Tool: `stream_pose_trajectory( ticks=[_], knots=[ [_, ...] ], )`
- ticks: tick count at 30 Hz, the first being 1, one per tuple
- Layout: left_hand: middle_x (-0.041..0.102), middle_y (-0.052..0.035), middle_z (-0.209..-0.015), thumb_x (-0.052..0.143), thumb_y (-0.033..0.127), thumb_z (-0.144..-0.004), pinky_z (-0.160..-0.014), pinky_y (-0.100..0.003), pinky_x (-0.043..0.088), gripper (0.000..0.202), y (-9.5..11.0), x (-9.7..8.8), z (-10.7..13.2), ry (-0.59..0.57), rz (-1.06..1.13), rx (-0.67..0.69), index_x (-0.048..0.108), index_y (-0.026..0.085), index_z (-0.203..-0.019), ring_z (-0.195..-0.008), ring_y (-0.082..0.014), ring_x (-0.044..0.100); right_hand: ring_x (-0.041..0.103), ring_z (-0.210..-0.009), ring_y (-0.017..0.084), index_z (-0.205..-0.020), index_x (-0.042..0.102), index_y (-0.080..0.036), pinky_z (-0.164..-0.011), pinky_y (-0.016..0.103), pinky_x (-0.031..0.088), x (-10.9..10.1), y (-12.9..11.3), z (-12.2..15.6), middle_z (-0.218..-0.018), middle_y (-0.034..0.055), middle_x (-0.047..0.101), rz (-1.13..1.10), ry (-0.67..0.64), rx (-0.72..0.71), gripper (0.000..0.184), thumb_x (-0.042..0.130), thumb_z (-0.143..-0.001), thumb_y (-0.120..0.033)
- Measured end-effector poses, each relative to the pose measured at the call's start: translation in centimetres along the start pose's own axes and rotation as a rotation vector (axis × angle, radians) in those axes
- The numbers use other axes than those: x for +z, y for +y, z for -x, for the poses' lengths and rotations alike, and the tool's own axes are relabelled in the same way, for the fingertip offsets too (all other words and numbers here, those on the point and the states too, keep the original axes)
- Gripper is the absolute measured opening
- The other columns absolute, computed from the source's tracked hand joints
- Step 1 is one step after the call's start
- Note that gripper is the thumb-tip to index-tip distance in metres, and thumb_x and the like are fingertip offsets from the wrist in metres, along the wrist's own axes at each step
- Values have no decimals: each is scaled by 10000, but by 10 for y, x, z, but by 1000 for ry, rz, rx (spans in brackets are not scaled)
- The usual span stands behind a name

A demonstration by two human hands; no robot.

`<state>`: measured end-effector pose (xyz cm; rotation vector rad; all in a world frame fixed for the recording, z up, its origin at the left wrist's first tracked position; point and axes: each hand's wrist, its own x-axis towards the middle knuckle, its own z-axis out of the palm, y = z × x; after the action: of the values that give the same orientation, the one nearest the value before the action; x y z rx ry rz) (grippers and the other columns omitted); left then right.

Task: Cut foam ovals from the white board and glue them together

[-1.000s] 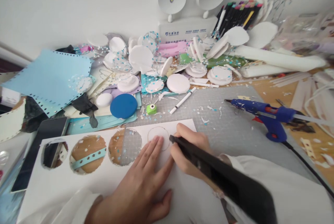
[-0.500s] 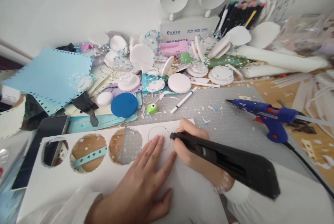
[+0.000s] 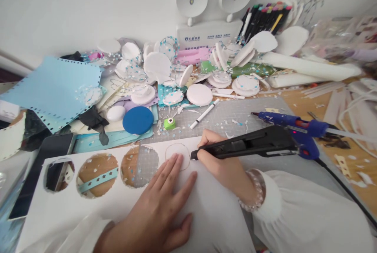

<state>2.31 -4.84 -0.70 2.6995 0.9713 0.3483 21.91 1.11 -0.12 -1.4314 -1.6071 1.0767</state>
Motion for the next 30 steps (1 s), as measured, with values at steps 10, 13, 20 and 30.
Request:
stream_pose_trajectory(
  ticks=[10,13,20,30],
  knots=[
    [321,-373,-1452,616,394,-788,-1027,-601,406,716,0,2,1,-11,20,-26,420,59,-1390,-1374,-487,249,468,-566,142,-623,457,-229,-546,287,355,1,-2,-1,-576,-40,492,11,-5,10,117,482,-735,-208],
    [317,-376,-1452,605,404,-798,-1028,-601,404,711,0,2,2,-6,16,-24,417,64,-1394,-1374,-489,242,465,-572,144,-633,458,-228,-556,292,350,1,-2,-3,-580,-41,492,16,-18,20,98,482,-725,-205],
    [312,-398,-1439,598,353,-781,-1019,-615,402,700,0,3,0,-16,6,-20,416,54,-1387,-1367,-503,229,439,-579,137,-637,491,-218,-558,293,314,-6,-3,-26,-581,-46,480,13,-145,20,54,486,-690,-214],
    [262,-374,-1478,564,396,-823,-1070,-586,356,704,0,2,4,-48,43,-29,364,73,-1416,-1406,-464,141,327,-421,109,-610,448,-230,-488,277,239,0,-11,-42,-418,-100,373,2,-244,94,95,456,-673,-159]
  ],
)
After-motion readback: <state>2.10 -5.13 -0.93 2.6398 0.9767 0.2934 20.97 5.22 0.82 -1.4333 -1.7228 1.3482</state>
